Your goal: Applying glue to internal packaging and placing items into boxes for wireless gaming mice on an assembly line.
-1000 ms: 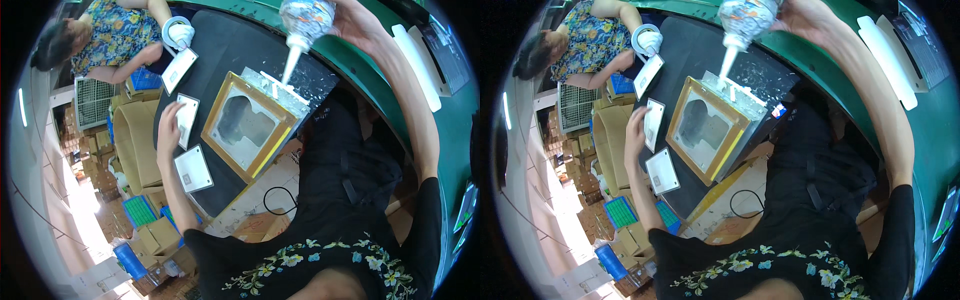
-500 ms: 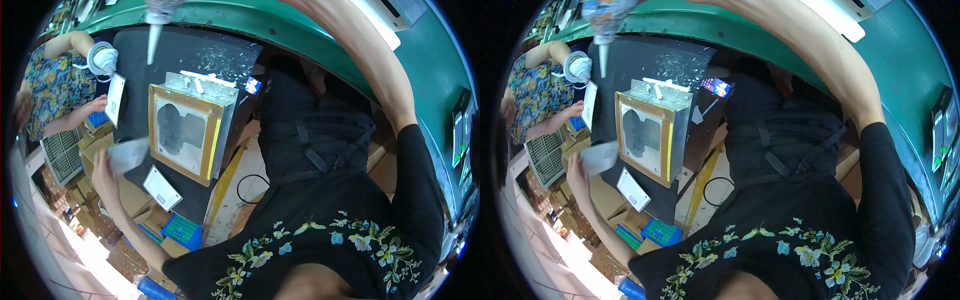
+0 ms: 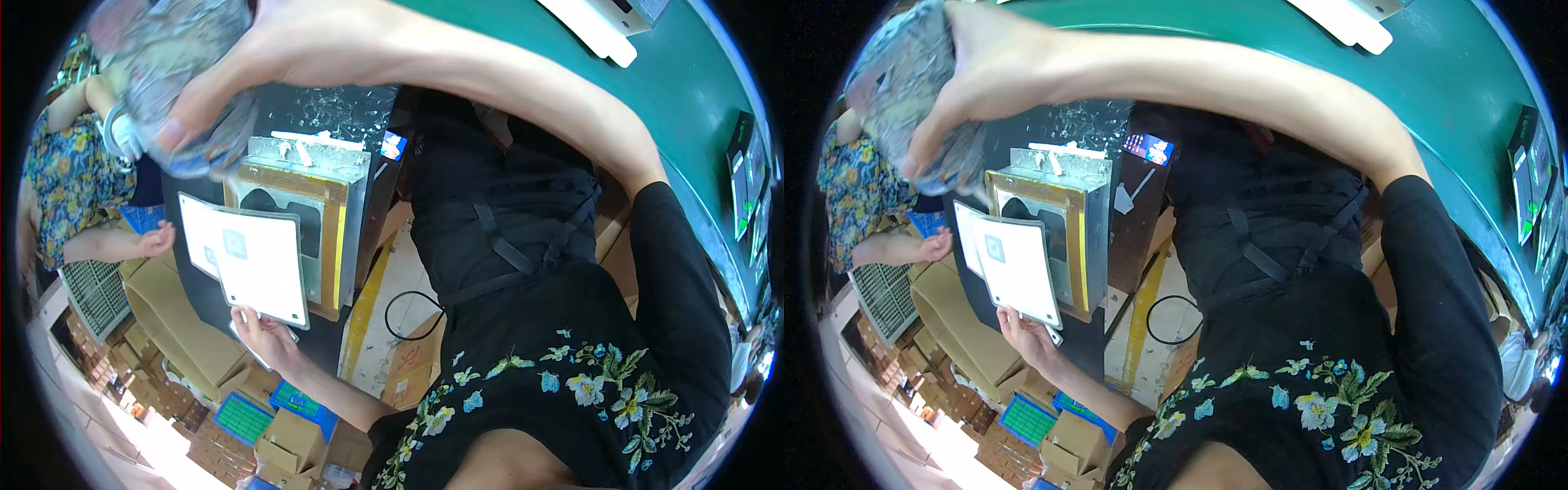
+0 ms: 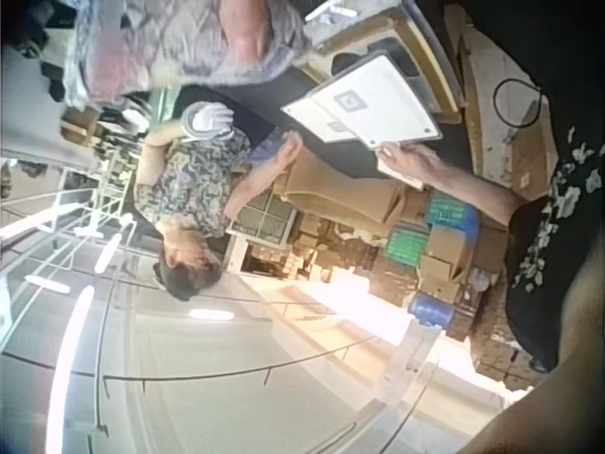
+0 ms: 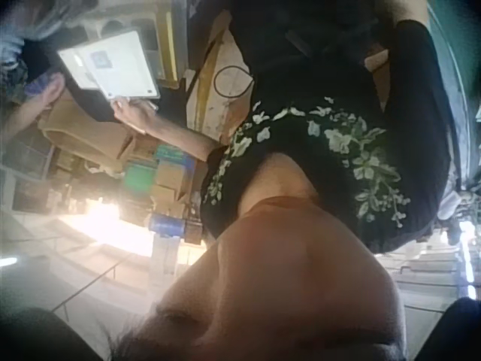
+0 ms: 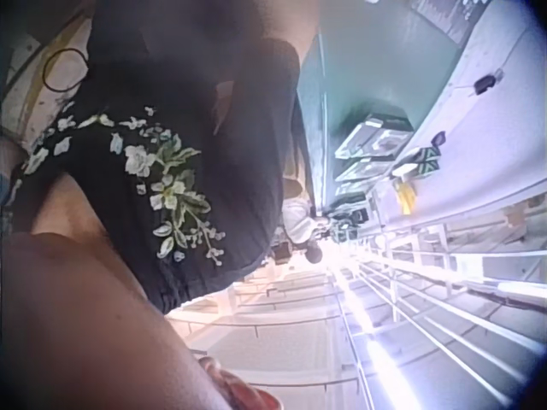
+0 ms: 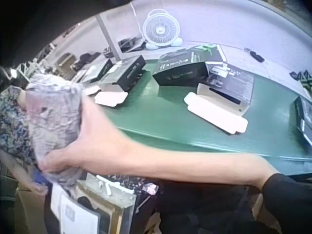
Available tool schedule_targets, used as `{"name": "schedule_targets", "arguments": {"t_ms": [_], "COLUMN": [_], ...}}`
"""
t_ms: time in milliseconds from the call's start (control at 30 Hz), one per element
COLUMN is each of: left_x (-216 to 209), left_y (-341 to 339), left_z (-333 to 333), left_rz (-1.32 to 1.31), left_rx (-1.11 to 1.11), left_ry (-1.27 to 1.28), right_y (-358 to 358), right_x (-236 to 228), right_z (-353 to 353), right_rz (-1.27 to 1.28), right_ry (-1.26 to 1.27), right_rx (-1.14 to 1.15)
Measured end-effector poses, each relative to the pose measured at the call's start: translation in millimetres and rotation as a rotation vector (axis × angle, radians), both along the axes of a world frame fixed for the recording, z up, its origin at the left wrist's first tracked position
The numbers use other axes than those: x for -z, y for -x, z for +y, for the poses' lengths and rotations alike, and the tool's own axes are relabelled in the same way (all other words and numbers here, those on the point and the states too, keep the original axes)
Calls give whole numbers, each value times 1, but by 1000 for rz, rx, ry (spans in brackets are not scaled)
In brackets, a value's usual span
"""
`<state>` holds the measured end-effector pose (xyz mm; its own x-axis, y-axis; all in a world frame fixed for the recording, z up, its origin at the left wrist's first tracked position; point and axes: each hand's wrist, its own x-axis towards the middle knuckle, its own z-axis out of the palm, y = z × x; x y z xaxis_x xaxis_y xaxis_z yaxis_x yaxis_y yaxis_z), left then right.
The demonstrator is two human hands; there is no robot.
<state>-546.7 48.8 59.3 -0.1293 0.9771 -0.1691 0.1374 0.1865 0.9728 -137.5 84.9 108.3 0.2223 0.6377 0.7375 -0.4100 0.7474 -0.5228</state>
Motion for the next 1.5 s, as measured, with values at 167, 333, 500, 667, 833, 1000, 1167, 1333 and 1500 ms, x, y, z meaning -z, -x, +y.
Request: {"name": "schedule_targets", "arguments": {"t_ms": [167, 333, 500, 667, 833, 1000, 1167, 1333, 1500], "left_x": [8, 11, 11, 19, 7, 16, 10, 13, 15], "left_y": [-31, -24, -32, -17, -17, -38, -30, -28, -24], "left_z": [4, -6, 12, 11, 1, 7, 0, 3, 3], "left_rz": [-55, -4, 68, -34, -18, -81, -93, -124, -178], "left_rx": [30, 92, 115, 118, -48, 53, 38, 44, 68], "left_ry": [142, 213, 231, 195, 223, 224, 196, 195, 218], "right_y": [50, 90, 103, 124, 129, 103, 132, 136, 103], "right_x": [2, 11, 19, 31, 28, 18, 40, 48, 38], "right_z": [35, 37, 57, 64, 55, 43, 45, 72, 49], "right_rz": [89, -9, -113, -247, -177, -238, -281, -188, -381], "right_ry": [275, 362, 484, 519, 513, 545, 483, 516, 455], "right_rx": [-150, -308, -434, -494, -515, -491, -474, -321, -401]}}
